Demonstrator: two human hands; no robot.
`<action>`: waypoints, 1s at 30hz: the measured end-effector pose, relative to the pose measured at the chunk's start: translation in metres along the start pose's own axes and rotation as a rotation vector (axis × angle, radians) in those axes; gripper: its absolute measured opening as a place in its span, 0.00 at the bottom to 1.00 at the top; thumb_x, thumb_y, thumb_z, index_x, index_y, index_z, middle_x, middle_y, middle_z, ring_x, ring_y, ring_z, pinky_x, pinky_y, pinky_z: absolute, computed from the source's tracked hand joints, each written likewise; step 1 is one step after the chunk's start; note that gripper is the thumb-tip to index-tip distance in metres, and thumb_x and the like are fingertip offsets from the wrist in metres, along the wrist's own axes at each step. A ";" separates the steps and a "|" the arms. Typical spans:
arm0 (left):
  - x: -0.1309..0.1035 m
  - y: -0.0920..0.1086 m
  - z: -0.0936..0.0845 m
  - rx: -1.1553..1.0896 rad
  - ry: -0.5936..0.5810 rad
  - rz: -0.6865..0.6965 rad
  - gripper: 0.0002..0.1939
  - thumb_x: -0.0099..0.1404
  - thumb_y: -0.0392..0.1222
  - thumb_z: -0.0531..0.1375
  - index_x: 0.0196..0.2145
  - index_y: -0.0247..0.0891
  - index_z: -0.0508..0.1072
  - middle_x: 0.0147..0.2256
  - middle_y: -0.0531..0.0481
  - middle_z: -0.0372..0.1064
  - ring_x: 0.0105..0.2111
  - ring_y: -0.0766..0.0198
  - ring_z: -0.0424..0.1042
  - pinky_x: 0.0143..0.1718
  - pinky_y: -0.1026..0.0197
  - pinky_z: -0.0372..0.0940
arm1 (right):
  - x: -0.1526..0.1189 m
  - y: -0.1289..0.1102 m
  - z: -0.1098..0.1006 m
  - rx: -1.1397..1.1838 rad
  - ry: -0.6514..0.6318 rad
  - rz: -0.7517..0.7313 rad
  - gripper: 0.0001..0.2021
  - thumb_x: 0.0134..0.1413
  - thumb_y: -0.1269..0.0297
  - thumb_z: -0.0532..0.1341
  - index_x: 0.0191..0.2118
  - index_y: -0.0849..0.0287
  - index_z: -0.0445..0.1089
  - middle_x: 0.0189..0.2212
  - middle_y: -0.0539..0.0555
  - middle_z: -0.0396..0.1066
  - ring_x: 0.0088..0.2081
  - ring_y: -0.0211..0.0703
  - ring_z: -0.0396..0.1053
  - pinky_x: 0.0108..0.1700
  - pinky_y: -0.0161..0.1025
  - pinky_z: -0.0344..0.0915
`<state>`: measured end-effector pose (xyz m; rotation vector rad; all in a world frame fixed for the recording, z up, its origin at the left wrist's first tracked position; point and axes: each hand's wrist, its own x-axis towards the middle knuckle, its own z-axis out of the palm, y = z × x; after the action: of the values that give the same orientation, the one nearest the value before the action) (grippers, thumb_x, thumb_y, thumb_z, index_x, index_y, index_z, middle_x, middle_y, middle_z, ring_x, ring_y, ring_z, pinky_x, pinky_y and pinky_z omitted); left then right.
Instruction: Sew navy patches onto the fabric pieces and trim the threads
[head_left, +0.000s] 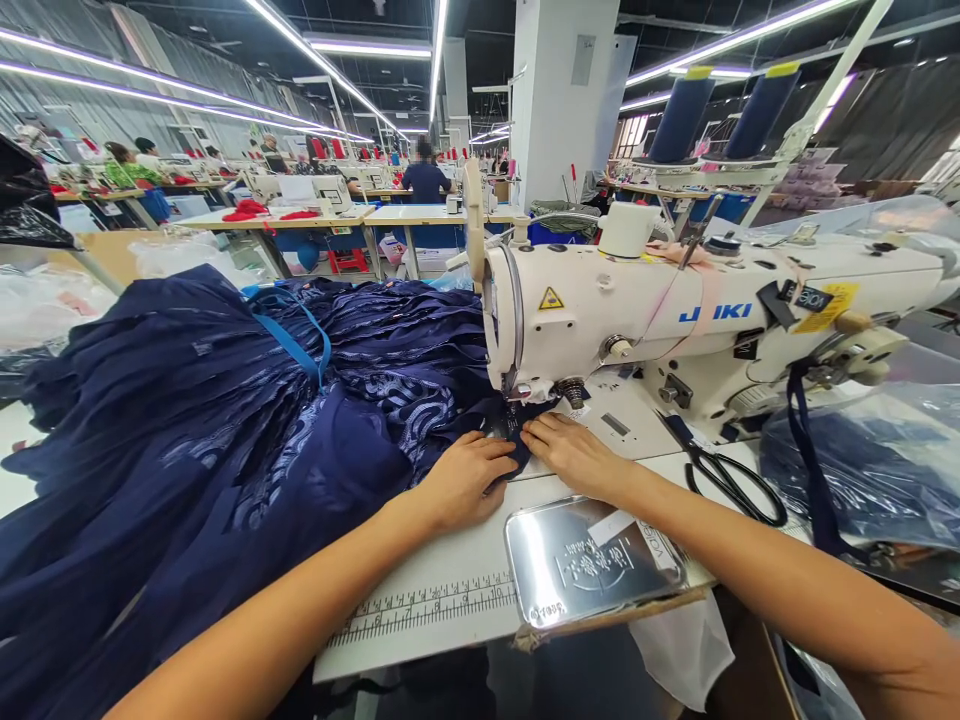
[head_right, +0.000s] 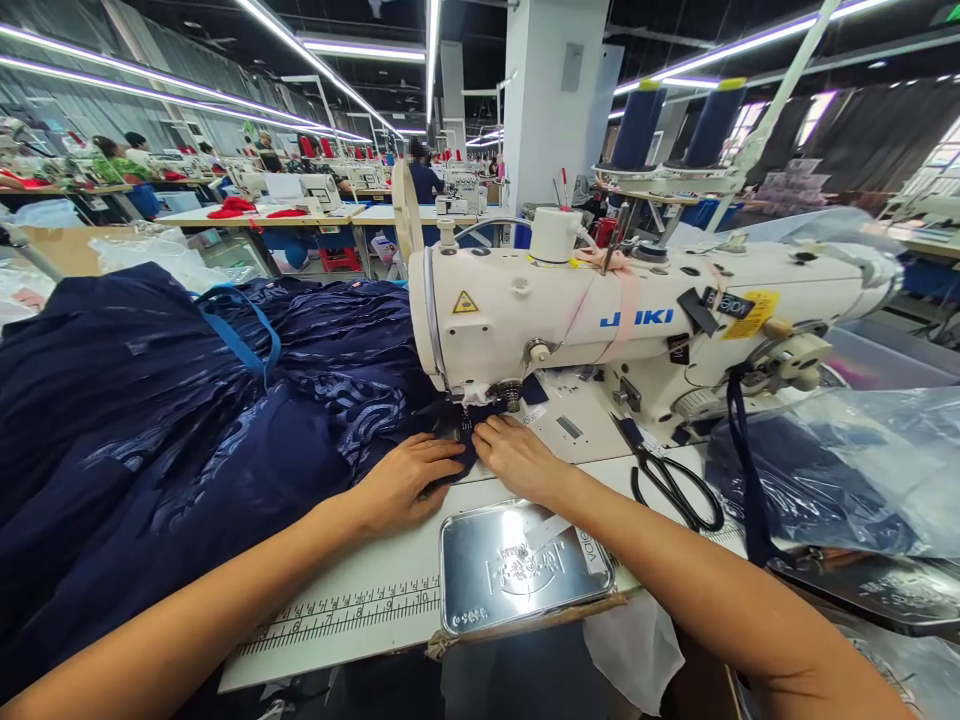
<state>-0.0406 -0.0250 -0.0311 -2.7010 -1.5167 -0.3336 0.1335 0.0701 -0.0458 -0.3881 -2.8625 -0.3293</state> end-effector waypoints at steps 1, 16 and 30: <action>0.002 -0.001 0.000 -0.002 -0.001 -0.007 0.13 0.58 0.34 0.53 0.40 0.36 0.71 0.48 0.44 0.68 0.47 0.58 0.67 0.51 0.52 0.59 | 0.001 0.005 0.001 0.011 -0.001 -0.015 0.14 0.56 0.78 0.50 0.45 0.69 0.68 0.41 0.64 0.68 0.43 0.49 0.65 0.46 0.49 0.64; 0.018 0.006 0.012 0.084 0.071 -0.108 0.11 0.60 0.32 0.52 0.39 0.35 0.72 0.41 0.43 0.71 0.42 0.58 0.70 0.43 0.55 0.65 | 0.004 0.027 0.010 0.051 0.020 -0.041 0.19 0.54 0.80 0.50 0.50 0.66 0.65 0.49 0.62 0.67 0.48 0.48 0.64 0.47 0.48 0.65; 0.026 0.004 0.018 0.170 0.120 -0.143 0.11 0.61 0.32 0.53 0.40 0.34 0.72 0.43 0.43 0.71 0.41 0.56 0.71 0.43 0.54 0.66 | 0.010 0.027 0.011 -0.037 -0.026 0.033 0.19 0.54 0.78 0.52 0.51 0.69 0.64 0.48 0.64 0.67 0.47 0.50 0.65 0.46 0.45 0.65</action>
<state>-0.0215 -0.0029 -0.0436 -2.4067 -1.6271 -0.3463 0.1300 0.1000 -0.0489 -0.4496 -2.8750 -0.3743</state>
